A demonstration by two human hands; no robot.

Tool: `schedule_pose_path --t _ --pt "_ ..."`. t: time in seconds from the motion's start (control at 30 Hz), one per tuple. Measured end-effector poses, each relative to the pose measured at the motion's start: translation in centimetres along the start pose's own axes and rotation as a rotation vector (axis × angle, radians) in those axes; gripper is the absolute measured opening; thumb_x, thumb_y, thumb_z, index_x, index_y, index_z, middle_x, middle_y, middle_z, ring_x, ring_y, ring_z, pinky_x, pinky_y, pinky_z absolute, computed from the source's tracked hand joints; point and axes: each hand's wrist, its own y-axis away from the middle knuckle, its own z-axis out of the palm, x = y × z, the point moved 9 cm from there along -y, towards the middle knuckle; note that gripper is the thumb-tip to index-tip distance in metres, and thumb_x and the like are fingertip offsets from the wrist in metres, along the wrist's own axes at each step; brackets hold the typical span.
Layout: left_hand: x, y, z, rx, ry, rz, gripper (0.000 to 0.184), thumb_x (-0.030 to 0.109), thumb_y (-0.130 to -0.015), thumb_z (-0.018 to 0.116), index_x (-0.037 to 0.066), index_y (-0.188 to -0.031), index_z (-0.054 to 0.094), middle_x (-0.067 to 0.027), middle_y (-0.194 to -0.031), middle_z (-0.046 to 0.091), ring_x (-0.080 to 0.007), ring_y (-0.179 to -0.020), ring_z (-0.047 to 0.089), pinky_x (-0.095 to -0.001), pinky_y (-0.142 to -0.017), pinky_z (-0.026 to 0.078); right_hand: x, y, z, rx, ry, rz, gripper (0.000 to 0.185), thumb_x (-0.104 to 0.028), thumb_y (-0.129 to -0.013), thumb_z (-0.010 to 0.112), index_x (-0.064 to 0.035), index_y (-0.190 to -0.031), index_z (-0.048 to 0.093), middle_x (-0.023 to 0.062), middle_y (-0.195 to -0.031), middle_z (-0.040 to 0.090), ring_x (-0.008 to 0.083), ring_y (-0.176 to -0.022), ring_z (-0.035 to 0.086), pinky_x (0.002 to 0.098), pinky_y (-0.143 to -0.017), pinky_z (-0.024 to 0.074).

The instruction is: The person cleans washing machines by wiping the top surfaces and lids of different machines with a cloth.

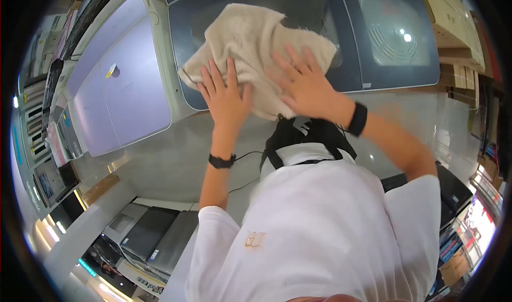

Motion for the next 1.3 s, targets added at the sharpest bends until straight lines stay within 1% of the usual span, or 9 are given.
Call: schedule_pose_path --t 0.27,0.43,0.53,0.73,0.87,0.97,1.13,1.23,1.3 --pt "1.3 4.0 -0.9 0.048 -0.019 0.149 0.084 0.031 -0.081 0.082 0.022 -0.158 0.051 -0.0233 -0.166 0.037 -0.0466 -0.154 0.031 -0.0633 -0.123 0.024 1.4 6.3 -1.2 0.229 0.176 0.143 0.076 -0.015 -0.076 0.079 -0.0263 -0.149 0.059 0.0053 -0.162 0.048 0.0294 -0.149 0.045 0.0511 -0.124 0.0324" --pt "1.1 3.8 -0.6 0.147 -0.087 0.383 0.066 0.016 -0.082 0.073 0.019 -0.147 0.064 -0.0204 -0.153 0.054 -0.0460 -0.146 0.046 -0.0614 -0.118 0.033 3.6 6.8 -3.0 0.280 0.184 0.112 0.066 -0.010 -0.079 0.075 -0.0250 -0.142 0.064 0.0037 -0.159 0.053 0.0279 -0.146 0.048 0.0492 -0.120 0.0386" --pt "1.6 3.5 -0.9 0.255 -0.095 0.490 0.058 0.008 -0.082 0.069 0.017 -0.139 0.069 -0.0189 -0.143 0.062 -0.0437 -0.141 0.053 -0.0597 -0.115 0.038 3.0 7.2 -3.6 0.420 0.296 0.038 0.046 -0.015 -0.088 0.067 -0.0267 -0.133 0.068 0.0008 -0.148 0.061 0.0246 -0.138 0.055 0.0469 -0.117 0.0426" --pt "2.7 3.4 -5.1 0.282 -0.093 0.552 0.053 0.000 -0.082 0.068 0.013 -0.133 0.073 -0.0165 -0.132 0.069 -0.0373 -0.136 0.060 -0.0564 -0.112 0.042 1.9 7.8 -7.1 0.478 0.318 -0.049 0.043 -0.017 -0.089 0.065 -0.0242 -0.131 0.069 0.0016 -0.143 0.064 0.0242 -0.136 0.057 0.0459 -0.117 0.0447" --pt "3.4 1.4 -9.8 0.323 -0.045 0.559 0.054 -0.002 -0.079 0.073 0.011 -0.132 0.074 -0.0151 -0.127 0.072 -0.0341 -0.129 0.065 -0.0511 -0.110 0.044 0.8 6.5 -11.2 0.552 0.350 -0.116 0.041 -0.018 -0.087 0.066 -0.0235 -0.128 0.071 0.0003 -0.132 0.069 0.0229 -0.125 0.063 0.0443 -0.108 0.0503" --pt "3.4 -1.3 -13.6 0.331 0.011 0.540 0.054 -0.005 -0.073 0.065 0.010 -0.124 0.077 -0.0164 -0.118 0.073 -0.0333 -0.122 0.068 -0.0496 -0.105 0.047 0.7 4.4 -15.1 0.567 0.382 -0.173 0.038 -0.022 -0.088 0.068 -0.0249 -0.126 0.072 -0.0007 -0.121 0.072 0.0209 -0.113 0.069 0.0403 -0.098 0.0550" --pt "2.7 -6.0 -19.0 0.411 0.012 0.487 0.043 0.000 -0.078 0.076 0.006 -0.121 0.076 -0.0171 -0.112 0.075 -0.0370 -0.107 0.069 -0.0454 -0.098 0.051 1.3 0.5 -20.5 0.555 0.390 -0.153 0.036 -0.034 -0.091 0.071 -0.0269 -0.126 0.073 -0.0015 -0.100 0.075 0.0169 -0.098 0.074 0.0356 -0.089 0.0570" --pt "2.3 -8.7 -21.1 0.476 -0.024 0.444 0.028 0.011 -0.086 0.081 0.001 -0.112 0.075 -0.0188 -0.109 0.075 -0.0406 -0.101 0.068 -0.0460 -0.093 0.052 1.9 -2.4 -24.3 0.382 0.414 -0.004 0.023 -0.028 -0.094 0.067 -0.0190 -0.113 0.075 0.0054 -0.098 0.077 0.0288 -0.092 0.075 0.0425 -0.080 0.0595" --pt "2.9 -10.2 -22.7 0.519 0.001 0.423 0.027 0.016 -0.090 0.080 0.000 -0.110 0.073 -0.0184 -0.106 0.075 -0.0409 -0.099 0.068 -0.0463 -0.092 0.052 2.6 -3.0 -25.6 0.588 0.407 -0.061 0.026 -0.043 -0.097 0.064 -0.0204 -0.103 0.075 0.0057 -0.083 0.076 0.0325 -0.074 0.074 0.0465 -0.065 0.0570"
